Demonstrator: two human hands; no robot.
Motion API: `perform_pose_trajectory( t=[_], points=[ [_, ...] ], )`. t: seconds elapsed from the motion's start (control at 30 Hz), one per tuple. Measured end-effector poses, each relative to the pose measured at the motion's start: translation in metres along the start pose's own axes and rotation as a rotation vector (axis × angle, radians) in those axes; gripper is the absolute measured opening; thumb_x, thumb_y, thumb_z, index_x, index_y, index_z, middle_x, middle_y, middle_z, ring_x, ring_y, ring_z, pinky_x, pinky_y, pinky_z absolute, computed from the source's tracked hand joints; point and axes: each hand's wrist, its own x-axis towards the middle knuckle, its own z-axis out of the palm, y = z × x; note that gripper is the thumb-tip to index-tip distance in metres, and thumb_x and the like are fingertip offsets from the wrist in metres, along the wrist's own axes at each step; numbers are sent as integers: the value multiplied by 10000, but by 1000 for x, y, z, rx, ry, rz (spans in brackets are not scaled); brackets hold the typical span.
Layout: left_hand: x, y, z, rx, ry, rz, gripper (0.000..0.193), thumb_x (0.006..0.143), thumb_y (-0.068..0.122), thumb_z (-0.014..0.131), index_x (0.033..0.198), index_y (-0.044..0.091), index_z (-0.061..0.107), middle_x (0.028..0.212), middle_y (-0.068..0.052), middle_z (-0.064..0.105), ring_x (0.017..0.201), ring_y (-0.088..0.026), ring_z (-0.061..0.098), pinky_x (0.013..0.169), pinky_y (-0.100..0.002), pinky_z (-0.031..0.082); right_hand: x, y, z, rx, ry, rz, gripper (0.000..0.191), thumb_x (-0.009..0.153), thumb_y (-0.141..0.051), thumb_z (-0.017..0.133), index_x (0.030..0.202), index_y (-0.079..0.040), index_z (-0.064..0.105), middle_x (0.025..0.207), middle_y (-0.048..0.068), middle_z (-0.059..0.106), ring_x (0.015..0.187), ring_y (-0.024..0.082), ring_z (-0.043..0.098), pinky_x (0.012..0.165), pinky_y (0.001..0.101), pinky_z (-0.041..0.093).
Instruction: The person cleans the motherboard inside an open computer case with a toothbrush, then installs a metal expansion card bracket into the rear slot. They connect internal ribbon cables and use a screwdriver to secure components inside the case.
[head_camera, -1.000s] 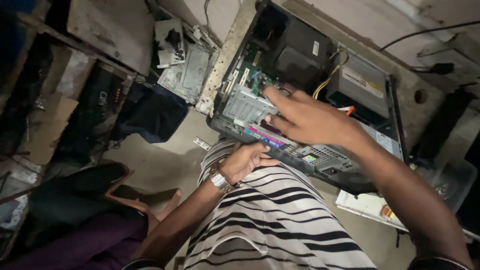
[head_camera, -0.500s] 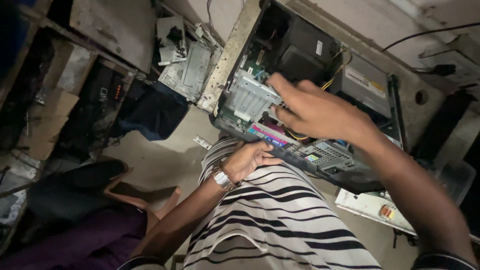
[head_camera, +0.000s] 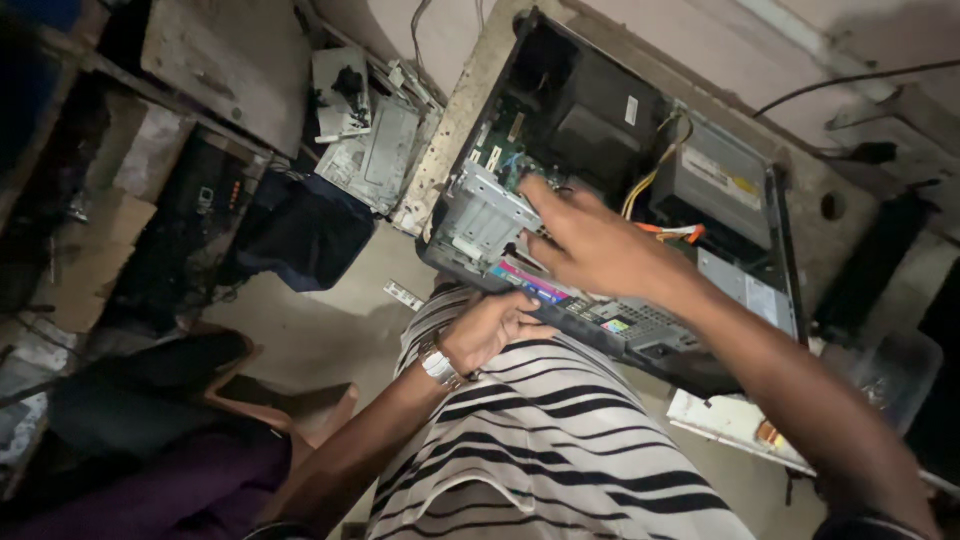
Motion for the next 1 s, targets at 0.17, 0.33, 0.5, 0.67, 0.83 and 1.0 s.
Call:
perform_pose_trajectory(
  t=[0.17, 0.33, 0.5, 0.67, 0.83, 1.0],
  points=[
    [-5, -2, 2, 34, 21, 42, 227, 902, 42, 599, 1117, -12, 650, 1081, -93, 690, 1003, -276, 706, 960, -538, 588, -5, 11, 11, -43, 48, -61, 461, 957, -231, 608, 1322, -76, 374, 920, 321, 593, 933, 493, 583, 759, 540, 482],
    [-7, 1, 9, 4, -15, 20, 227, 931, 54, 623, 1139, -37, 637, 1095, -98, 667, 1058, -369, 701, 1015, -524, 569, -8, 4, -1, -80, -51, 19, 544, 954, -262, 593, 1394, -94, 322, 864, 302, 606, 904, 478, 587, 772, 540, 478],
    [-6, 1, 11, 9, -19, -49, 240, 945, 83, 595, 1109, -85, 641, 1127, -178, 707, 1094, -401, 715, 1034, -476, 554, -12, 0, -13, -61, -101, 113, 507, 968, -271, 580, 1394, -139, 338, 876, 268, 623, 890, 435, 613, 767, 529, 480],
    [-3, 0, 10, -9, -34, 6, 214, 938, 35, 583, 1120, -58, 648, 1109, -131, 693, 1087, -368, 686, 1031, -515, 563, -7, 7, -1, -55, -95, 30, 564, 939, -241, 592, 1413, -113, 313, 924, 260, 602, 847, 425, 608, 769, 511, 488],
    [-1, -2, 7, -1, -37, -3, 204, 961, 47, 589, 1102, -94, 629, 1089, -159, 704, 1092, -364, 692, 1038, -520, 567, -5, 18, 0, -27, -38, -124, 517, 938, -210, 609, 1364, -74, 349, 976, 231, 617, 928, 423, 588, 782, 511, 471],
    [-1, -9, 0, 21, -12, -61, 239, 947, 66, 561, 1130, -72, 628, 1103, -151, 718, 1123, -352, 688, 1050, -479, 547, -5, 20, -1, -67, -118, -116, 438, 957, -234, 613, 1278, -65, 367, 946, 232, 611, 896, 404, 570, 805, 512, 462]
  ],
)
